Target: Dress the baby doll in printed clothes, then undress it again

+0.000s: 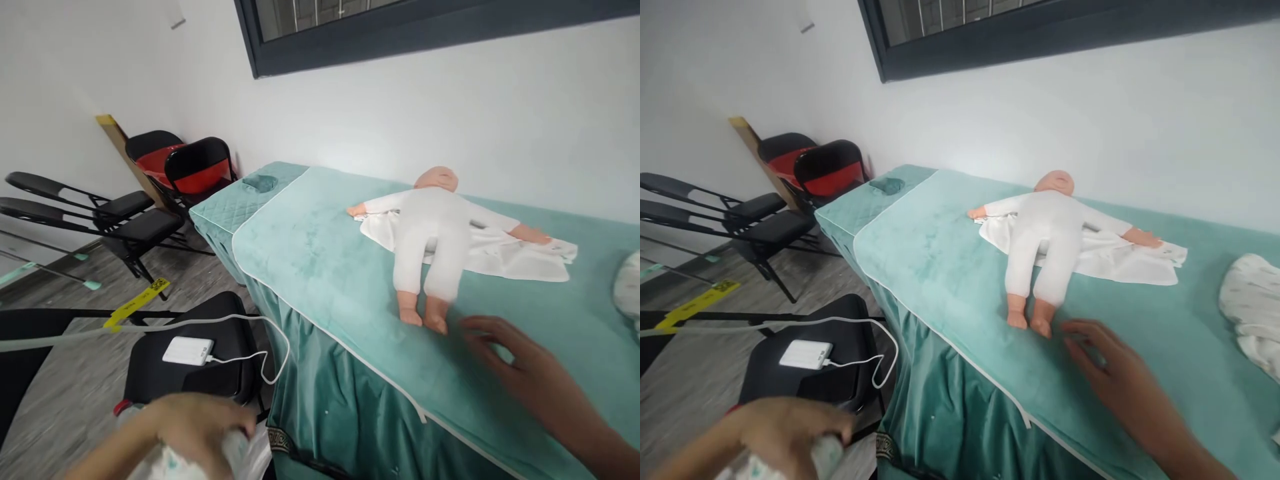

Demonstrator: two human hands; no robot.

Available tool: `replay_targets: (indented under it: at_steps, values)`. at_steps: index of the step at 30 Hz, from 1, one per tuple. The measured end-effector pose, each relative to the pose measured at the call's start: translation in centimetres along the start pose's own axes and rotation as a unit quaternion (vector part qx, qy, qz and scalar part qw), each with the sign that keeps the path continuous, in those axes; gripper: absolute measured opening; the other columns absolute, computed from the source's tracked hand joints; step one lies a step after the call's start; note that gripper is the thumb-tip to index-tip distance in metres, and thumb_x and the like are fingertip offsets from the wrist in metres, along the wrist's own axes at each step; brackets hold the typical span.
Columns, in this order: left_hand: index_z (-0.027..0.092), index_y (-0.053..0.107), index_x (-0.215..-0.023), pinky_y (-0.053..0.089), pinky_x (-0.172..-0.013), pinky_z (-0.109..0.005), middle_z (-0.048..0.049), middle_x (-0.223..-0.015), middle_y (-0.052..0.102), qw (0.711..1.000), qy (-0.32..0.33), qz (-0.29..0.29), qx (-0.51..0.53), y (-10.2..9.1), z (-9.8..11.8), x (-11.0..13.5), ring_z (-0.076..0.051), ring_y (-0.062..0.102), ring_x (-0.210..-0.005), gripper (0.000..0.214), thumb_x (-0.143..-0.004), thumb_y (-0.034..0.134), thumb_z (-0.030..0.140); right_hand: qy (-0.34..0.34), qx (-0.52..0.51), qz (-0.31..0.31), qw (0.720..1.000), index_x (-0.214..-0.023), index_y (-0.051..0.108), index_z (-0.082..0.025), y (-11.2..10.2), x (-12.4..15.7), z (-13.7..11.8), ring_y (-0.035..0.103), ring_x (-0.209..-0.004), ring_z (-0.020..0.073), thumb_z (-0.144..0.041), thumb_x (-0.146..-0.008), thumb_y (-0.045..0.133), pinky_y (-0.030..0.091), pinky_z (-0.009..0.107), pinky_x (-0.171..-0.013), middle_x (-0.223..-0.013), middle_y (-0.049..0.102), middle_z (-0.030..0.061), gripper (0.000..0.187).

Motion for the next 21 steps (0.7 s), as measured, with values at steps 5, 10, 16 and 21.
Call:
replay_targets:
  at_steps: [5,10,16,21]
  values:
    - [0.014,0.052,-0.119,0.047,-0.085,-0.033,-0.0121,-0.107,0.068,0.914,-0.245,0.323,0.0,-8.0,-12.8,4.5,-0.027,0.065,-0.097,0.052,-0.083,0.051,0.052,-0.055,0.154,0.119,0.979,-0.113,0.058,-0.033,-3.0,0.1,6.3,0.059,-0.117,0.0307,-0.064,-0.09,0.039,0.048,0.047,-0.095,-0.129,0.064,0.0104,0.043]
    - [0.008,0.046,-0.123,0.048,-0.084,-0.039,-0.0213,-0.112,0.066,0.804,-0.359,0.455,-0.133,-9.4,-20.8,5.7,-0.032,0.066,-0.102,0.043,-0.086,0.043,0.03,-0.094,0.251,0.135,0.954,-0.115,0.055,-0.023,-2.9,0.7,11.1,0.059,-0.114,0.0388,-0.068,-0.088,0.031,0.047,0.054,-0.095,-0.127,0.063,0.0211,0.057]
    - [-0.001,0.045,-0.132,0.044,-0.1,-0.036,-0.025,-0.132,0.058,0.768,-0.349,0.502,-0.188,-8.2,-22.7,2.9,-0.029,0.057,-0.124,0.051,-0.084,0.039,0.015,-0.083,0.293,0.135,0.943,-0.112,0.056,-0.024,-2.3,1.4,12.2,0.064,-0.108,0.0367,-0.061,-0.088,0.036,0.051,0.051,-0.091,-0.125,0.066,0.0157,0.048]
    - [0.003,0.055,-0.133,0.038,-0.11,-0.048,-0.0231,-0.143,0.051,0.726,-0.279,0.523,-0.349,-5.4,-21.0,1.9,-0.034,0.048,-0.134,0.05,-0.088,0.035,0.013,-0.087,0.304,0.142,0.938,-0.113,0.056,-0.021,-2.5,1.6,10.8,0.065,-0.106,0.0348,-0.059,-0.091,0.034,0.053,0.048,-0.089,-0.126,0.066,0.0146,0.05]
Point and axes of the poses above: each hand's wrist, its own x-axis away from the middle knuckle, its own y-axis out of the palm, z = x × y, the point moved 8 cm from there along -x, towards the middle knuckle
